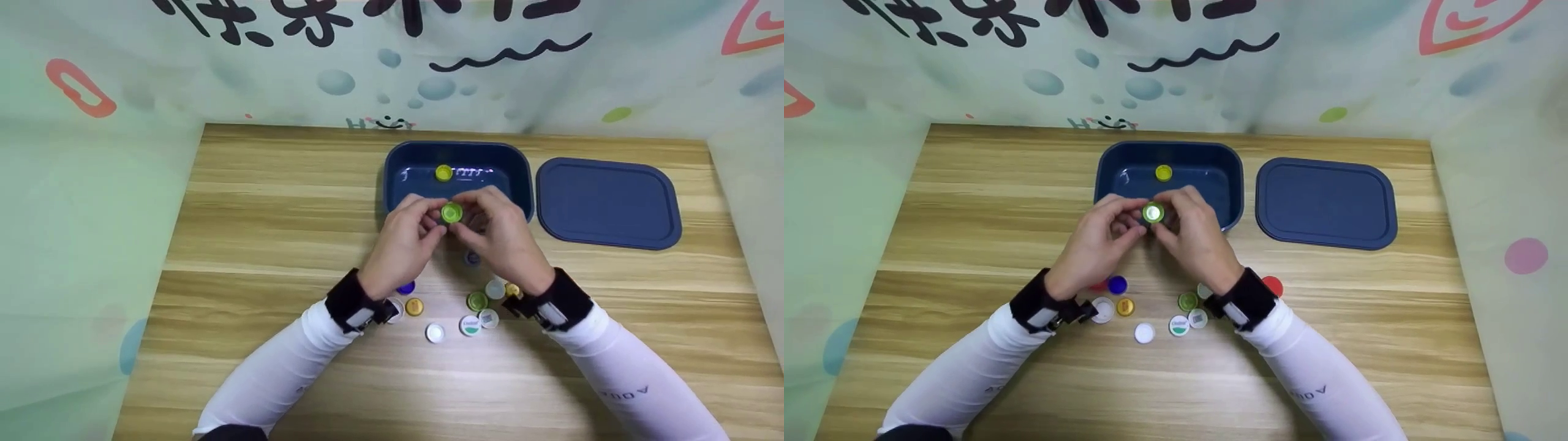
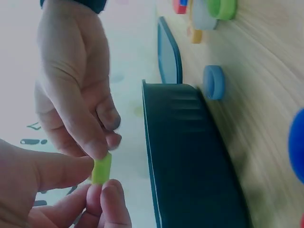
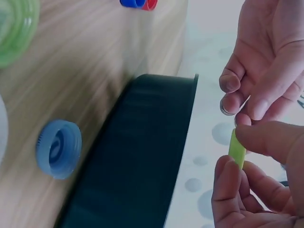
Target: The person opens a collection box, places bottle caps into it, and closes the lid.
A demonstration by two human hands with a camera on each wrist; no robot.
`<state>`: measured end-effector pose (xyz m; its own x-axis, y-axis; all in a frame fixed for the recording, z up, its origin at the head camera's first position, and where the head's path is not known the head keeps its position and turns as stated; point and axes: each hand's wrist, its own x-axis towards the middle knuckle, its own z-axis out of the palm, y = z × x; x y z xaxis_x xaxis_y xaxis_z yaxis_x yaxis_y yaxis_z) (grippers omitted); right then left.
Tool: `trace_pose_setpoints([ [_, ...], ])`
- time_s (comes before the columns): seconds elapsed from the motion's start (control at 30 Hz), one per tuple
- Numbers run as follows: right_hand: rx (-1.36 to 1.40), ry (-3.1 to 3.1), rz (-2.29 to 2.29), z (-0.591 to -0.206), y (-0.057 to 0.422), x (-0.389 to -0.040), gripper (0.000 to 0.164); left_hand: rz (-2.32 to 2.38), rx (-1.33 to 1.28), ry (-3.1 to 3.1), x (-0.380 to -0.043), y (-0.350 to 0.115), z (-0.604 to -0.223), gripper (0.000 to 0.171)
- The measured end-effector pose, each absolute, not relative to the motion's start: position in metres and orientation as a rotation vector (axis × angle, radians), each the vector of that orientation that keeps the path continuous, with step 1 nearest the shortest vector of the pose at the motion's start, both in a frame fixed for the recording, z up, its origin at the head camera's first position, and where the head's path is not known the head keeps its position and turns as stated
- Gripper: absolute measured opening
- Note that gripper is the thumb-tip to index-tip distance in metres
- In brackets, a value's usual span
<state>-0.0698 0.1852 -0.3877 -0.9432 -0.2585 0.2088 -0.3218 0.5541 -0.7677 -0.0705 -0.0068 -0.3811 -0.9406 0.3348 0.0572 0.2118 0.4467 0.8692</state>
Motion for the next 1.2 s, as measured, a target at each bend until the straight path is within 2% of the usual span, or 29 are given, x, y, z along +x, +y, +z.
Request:
trace_pose_setpoints([
  [0.17, 0.411, -2.732, 1.458, -0.392, 0.183, -0.087, 0.034, 1.565, 0.423, 2.492, -0.082, -0.007, -0.385, 0.042],
  [0.43, 0.311, -2.812, 1.591, -0.400, 0.187, -0.106, 0.043, 1.664, 0.307, 2.338, -0.099, -0.010, -0.394, 0.036],
  [0.77, 0.359, -2.879, 1.505, -0.398, 0.192, -0.105, 0.056, 1.422, 0.367, 2.563, -0.102, -0.009, -0.393, 0.041],
  [0.93, 0.430, -2.855, 1.403, -0.391, 0.197, -0.093, 0.052, 1.450, 0.461, 2.670, -0.091, -0.009, -0.389, 0.041],
  [1.2, 0.521, -2.787, 1.225, -0.381, 0.215, -0.065, 0.039, 1.375, 0.798, 2.747, -0.065, -0.010, -0.390, 0.028],
])
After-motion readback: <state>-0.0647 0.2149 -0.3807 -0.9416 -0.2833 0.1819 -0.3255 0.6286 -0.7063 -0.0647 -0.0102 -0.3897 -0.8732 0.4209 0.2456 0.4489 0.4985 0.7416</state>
